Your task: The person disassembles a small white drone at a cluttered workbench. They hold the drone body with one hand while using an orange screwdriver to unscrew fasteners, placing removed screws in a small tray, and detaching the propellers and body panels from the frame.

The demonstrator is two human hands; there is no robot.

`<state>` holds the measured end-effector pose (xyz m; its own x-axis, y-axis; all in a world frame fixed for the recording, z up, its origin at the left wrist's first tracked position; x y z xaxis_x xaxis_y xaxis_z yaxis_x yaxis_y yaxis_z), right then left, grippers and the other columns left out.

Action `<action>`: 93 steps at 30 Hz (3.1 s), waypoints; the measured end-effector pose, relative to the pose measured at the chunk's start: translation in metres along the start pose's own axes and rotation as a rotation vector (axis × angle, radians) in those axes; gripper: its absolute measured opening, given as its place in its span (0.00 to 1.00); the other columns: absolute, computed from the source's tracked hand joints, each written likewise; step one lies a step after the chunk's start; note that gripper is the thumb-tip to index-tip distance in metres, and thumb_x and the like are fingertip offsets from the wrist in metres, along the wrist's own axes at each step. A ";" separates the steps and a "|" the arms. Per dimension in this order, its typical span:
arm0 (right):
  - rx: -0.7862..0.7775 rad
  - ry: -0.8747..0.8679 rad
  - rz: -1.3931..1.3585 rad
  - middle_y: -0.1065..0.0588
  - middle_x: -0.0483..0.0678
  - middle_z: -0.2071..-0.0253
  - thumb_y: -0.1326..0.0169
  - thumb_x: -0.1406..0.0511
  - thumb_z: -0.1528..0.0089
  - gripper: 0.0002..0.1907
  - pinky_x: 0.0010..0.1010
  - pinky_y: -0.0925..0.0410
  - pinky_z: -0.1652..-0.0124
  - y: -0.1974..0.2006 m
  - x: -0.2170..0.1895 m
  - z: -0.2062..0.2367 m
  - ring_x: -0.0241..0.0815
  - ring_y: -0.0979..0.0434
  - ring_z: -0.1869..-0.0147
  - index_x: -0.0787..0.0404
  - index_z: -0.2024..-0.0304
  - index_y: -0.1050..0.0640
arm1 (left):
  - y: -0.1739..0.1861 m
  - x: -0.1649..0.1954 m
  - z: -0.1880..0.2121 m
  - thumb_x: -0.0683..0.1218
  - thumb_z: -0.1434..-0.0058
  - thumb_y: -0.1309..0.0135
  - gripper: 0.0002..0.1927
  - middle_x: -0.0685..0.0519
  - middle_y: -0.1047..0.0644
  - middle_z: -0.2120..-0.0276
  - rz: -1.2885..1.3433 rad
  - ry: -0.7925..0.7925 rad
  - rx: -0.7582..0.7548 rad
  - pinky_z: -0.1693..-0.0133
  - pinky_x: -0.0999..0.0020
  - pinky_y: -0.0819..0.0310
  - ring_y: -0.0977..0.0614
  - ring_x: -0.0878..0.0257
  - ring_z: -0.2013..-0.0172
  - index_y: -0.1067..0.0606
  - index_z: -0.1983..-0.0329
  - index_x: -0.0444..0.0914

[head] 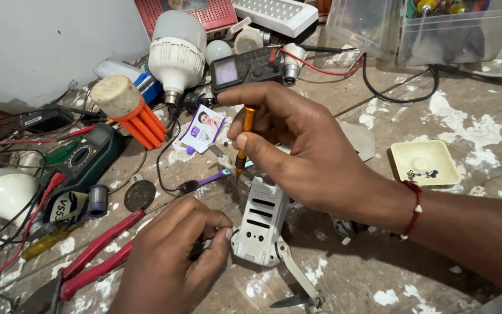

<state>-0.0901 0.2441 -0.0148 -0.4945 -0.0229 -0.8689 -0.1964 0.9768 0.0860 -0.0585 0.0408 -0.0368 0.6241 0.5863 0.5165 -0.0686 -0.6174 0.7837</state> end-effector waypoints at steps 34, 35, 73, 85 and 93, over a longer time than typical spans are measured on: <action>-0.084 -0.107 0.031 0.20 0.50 0.51 0.45 0.72 0.36 0.24 0.30 0.25 0.49 0.003 -0.011 -0.007 0.36 0.17 0.47 0.63 0.37 0.30 | 0.017 0.002 0.003 0.45 0.48 0.37 0.14 0.51 0.22 0.68 0.135 0.017 -0.052 0.63 0.64 0.25 0.18 0.57 0.65 0.22 0.60 0.37; -0.093 -0.144 0.005 0.19 0.51 0.50 0.45 0.73 0.36 0.22 0.31 0.25 0.48 0.003 -0.010 -0.008 0.38 0.17 0.46 0.64 0.39 0.29 | 0.018 0.001 0.003 0.45 0.49 0.37 0.14 0.51 0.21 0.67 0.113 -0.008 -0.054 0.62 0.63 0.25 0.18 0.56 0.64 0.22 0.60 0.37; -0.058 -0.073 -0.105 0.24 0.50 0.52 0.47 0.66 0.30 0.15 0.36 0.22 0.45 0.005 0.003 0.002 0.40 0.19 0.46 0.63 0.44 0.31 | 0.016 -0.005 0.003 0.45 0.52 0.36 0.11 0.50 0.21 0.72 0.084 -0.028 -0.026 0.65 0.62 0.26 0.19 0.56 0.68 0.21 0.67 0.37; -0.097 0.157 0.108 0.22 0.52 0.53 0.48 0.66 0.25 0.14 0.32 0.22 0.46 -0.005 -0.017 0.016 0.38 0.19 0.47 0.64 0.41 0.34 | 0.016 -0.005 0.004 0.46 0.51 0.36 0.10 0.50 0.21 0.72 0.086 -0.032 -0.010 0.66 0.62 0.27 0.19 0.56 0.68 0.20 0.67 0.37; -0.212 0.108 0.028 0.23 0.52 0.50 0.50 0.67 0.25 0.13 0.34 0.23 0.43 -0.016 -0.016 0.020 0.39 0.19 0.43 0.64 0.41 0.35 | 0.017 -0.004 0.006 0.46 0.49 0.36 0.10 0.50 0.21 0.71 0.119 -0.029 -0.006 0.65 0.62 0.25 0.18 0.56 0.68 0.21 0.67 0.36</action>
<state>-0.0620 0.2333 -0.0125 -0.5874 -0.0300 -0.8087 -0.3490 0.9110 0.2197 -0.0575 0.0251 -0.0280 0.6337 0.4936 0.5957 -0.1481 -0.6783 0.7197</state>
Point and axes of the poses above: each hand's wrist, its own z-axis away from the middle knuckle, its own y-axis out of the back of the hand, x = y × z, the point moved 4 cm from there along -z, towards the middle knuckle
